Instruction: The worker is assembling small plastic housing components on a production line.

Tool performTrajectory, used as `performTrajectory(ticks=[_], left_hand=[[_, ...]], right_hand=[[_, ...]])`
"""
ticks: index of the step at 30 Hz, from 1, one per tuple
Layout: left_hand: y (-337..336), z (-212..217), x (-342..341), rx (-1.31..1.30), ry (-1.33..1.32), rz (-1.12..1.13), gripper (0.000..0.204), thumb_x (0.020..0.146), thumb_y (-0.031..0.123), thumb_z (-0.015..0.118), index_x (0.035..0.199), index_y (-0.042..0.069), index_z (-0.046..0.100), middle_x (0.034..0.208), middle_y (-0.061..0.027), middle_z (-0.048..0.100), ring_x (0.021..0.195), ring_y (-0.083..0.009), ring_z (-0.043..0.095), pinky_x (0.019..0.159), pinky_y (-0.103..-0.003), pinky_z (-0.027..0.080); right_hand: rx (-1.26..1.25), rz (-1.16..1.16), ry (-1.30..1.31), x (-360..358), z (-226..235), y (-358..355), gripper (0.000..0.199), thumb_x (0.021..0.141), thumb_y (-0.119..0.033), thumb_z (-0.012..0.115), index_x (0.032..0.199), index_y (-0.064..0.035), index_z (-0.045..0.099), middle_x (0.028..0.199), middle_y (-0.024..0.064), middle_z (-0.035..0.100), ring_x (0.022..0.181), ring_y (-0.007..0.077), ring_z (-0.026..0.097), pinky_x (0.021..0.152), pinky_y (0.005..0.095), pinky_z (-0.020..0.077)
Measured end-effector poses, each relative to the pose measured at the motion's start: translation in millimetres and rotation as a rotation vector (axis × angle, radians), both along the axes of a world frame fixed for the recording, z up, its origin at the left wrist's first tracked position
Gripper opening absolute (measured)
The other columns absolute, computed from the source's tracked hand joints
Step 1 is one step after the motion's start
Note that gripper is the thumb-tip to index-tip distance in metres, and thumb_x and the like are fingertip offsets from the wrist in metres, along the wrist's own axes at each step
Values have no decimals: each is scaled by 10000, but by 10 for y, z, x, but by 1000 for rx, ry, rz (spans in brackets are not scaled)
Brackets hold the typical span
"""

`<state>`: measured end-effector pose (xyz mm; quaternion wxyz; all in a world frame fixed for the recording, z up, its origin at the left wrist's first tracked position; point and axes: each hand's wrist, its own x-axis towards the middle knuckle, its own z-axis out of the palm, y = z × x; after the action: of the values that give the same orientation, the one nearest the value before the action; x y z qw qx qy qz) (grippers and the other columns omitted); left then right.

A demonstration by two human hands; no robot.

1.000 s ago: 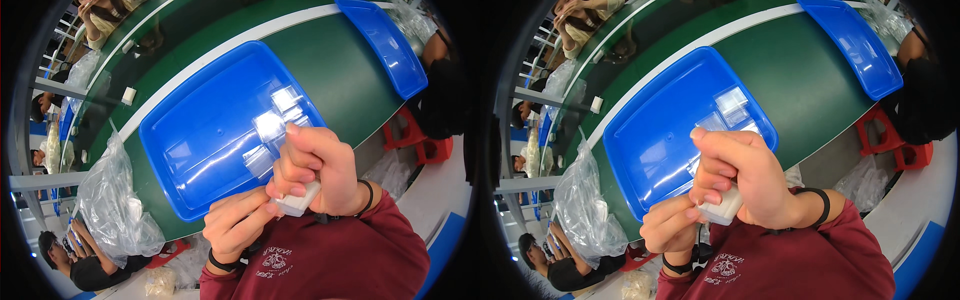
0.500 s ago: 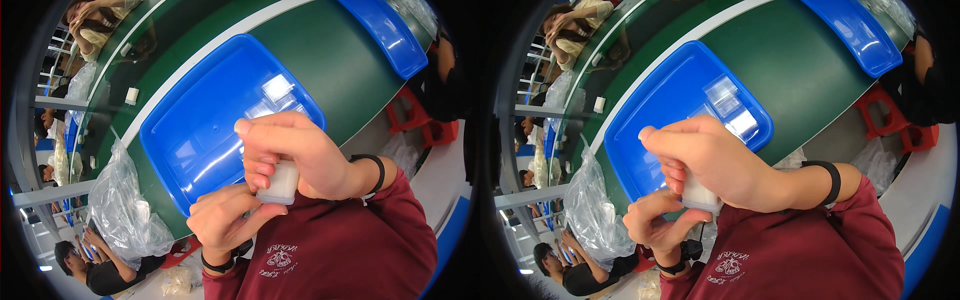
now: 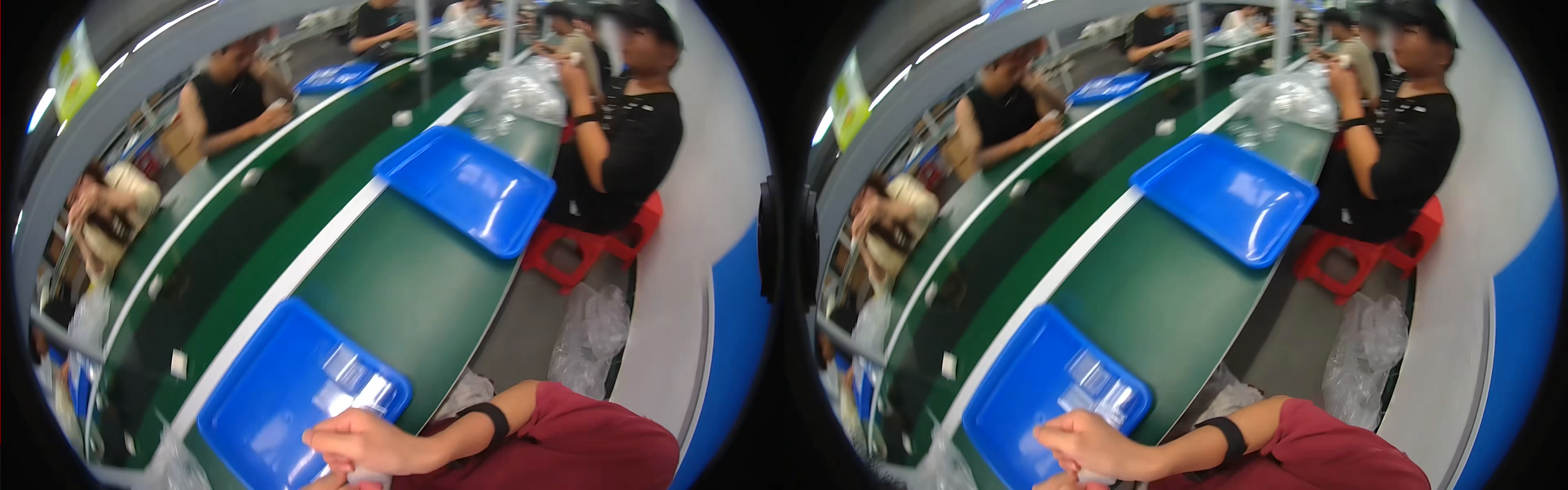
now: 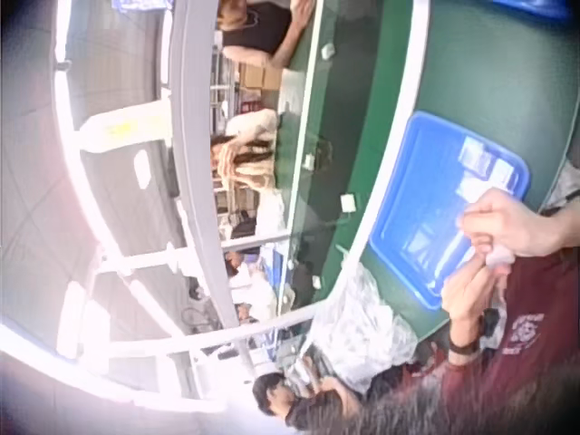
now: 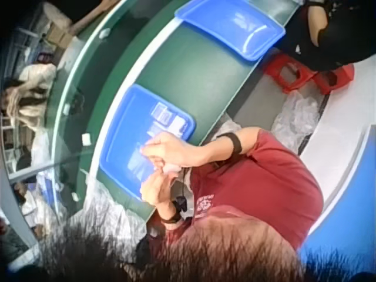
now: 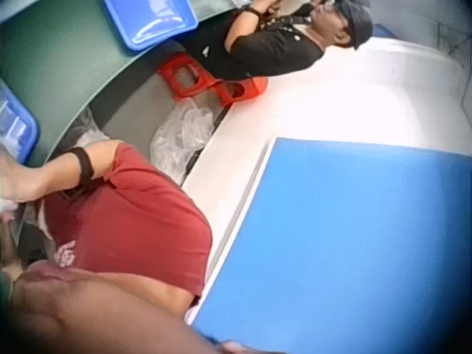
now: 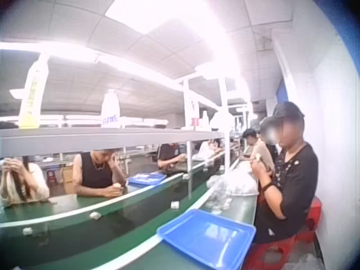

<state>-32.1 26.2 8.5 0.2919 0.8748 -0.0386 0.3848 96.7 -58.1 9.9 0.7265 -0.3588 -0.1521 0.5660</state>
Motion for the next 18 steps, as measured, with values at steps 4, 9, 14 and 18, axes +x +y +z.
performTrajectory(ticks=[4, 9, 14, 18], left_hand=[[44, -75, -22, 66, -34, -12, 303, 635, 193, 867, 791, 35, 663, 663, -116, 662, 562, -253, 640, 527, -296, 516], [-102, -108, 76, -566, 41, 130, 374, 651, 188, 846, 930, 37, 647, 814, -101, 681, 756, -210, 666, 701, -305, 532], [-142, -31, 367, -1328, 127, 82, 493, 604, -123, 786, 1051, -86, 579, 943, -164, 654, 890, -216, 651, 772, -316, 547], [-52, -158, 289, -15, -35, 146, 333, 587, -14, 822, 883, 32, 676, 886, -111, 660, 799, -249, 646, 710, -343, 511]], right_hand=[[-71, -150, -138, -78, 54, -33, 395, 932, -225, 510, 592, -40, 433, 525, -6, 429, 479, 69, 422, 486, 245, 368], [79, -215, 111, 143, 161, -117, 382, 947, -224, 508, 618, -30, 498, 572, 34, 533, 535, 94, 514, 561, 233, 414], [192, -436, -260, 267, 72, -173, 298, 956, -222, 495, 762, -11, 574, 784, 52, 602, 737, 113, 572, 680, 236, 450], [84, -545, -105, 191, 55, -90, 269, 972, -243, 476, 854, -17, 560, 796, 55, 583, 760, 133, 556, 699, 268, 457]])
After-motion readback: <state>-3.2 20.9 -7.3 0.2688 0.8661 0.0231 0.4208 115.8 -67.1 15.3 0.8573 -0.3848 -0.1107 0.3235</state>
